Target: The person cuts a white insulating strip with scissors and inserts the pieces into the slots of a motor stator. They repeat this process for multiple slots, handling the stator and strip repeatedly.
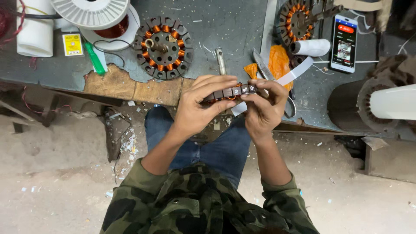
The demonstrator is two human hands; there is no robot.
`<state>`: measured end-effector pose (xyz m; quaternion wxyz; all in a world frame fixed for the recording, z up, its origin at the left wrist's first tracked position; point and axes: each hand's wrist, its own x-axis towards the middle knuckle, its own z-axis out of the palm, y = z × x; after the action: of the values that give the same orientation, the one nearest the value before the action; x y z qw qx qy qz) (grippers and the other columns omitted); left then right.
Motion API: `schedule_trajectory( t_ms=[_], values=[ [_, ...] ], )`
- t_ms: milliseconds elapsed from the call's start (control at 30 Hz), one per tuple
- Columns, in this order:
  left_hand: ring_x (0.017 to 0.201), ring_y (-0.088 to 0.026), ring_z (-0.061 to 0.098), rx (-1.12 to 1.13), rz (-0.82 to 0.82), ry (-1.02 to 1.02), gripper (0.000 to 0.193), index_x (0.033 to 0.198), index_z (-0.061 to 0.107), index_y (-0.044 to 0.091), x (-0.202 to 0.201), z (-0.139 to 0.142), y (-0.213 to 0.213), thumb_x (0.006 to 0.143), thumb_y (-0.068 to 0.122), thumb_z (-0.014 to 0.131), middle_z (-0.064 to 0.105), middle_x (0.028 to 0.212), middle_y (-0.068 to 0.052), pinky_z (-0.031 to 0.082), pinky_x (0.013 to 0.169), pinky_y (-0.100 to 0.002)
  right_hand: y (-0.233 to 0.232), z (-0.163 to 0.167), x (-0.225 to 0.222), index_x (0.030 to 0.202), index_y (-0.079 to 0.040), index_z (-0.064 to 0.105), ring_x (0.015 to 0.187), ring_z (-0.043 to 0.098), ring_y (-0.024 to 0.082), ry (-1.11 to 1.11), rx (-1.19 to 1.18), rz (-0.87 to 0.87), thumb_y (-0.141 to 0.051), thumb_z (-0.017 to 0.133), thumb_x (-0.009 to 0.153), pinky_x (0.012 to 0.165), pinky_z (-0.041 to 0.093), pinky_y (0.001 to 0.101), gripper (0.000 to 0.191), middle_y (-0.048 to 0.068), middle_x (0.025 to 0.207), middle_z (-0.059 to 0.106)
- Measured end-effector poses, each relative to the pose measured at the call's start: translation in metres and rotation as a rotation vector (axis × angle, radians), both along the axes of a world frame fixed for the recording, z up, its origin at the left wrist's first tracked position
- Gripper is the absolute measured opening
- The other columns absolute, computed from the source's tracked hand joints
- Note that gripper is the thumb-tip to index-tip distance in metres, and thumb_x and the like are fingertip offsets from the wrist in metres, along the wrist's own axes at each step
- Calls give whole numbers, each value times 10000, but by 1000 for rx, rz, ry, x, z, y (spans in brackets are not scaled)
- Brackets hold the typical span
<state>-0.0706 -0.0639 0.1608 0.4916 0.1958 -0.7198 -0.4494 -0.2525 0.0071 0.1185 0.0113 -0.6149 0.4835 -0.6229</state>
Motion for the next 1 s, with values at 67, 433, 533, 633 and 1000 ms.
schedule_trajectory(
  t_ms=[67,433,533,633,1000],
  values=[
    [1189,-209,661,52,15,24,368,1230,747,66,-5,-4,-2,877,64,852,755,1248,-77,537,1062,-349,-4,-2,-2,1005,-28,717,1180,629,290,83,-74,-15,162,782,883,971,602,383,235,86,1232,463],
    [954,-76,701,379,33,93,316,1230,747,63,-22,-14,-16,926,101,825,768,1097,-64,580,874,-236,-9,32,-11,1129,-31,738,1203,622,325,340,168,-112,100,788,910,1019,563,382,260,127,1291,526],
    [912,-86,713,524,13,122,300,1214,747,57,-27,-7,-27,931,123,822,783,1059,-72,595,844,-248,5,43,-19,1246,-37,723,1309,605,349,365,252,-68,93,730,962,1100,557,410,313,156,1407,522],
    [948,-157,695,318,101,81,381,1236,707,16,-22,-4,-29,904,143,844,748,1094,-109,574,855,-290,35,56,-35,1261,-67,723,1216,656,289,357,368,-196,78,694,1005,1017,563,395,296,146,1343,577],
    [1097,-189,578,-1046,312,-548,390,1299,750,213,-3,-59,26,918,167,681,666,1209,-23,429,880,-332,78,57,-61,1295,30,591,1174,575,421,614,679,-253,37,645,934,1014,477,495,364,230,1260,599]
  ],
)
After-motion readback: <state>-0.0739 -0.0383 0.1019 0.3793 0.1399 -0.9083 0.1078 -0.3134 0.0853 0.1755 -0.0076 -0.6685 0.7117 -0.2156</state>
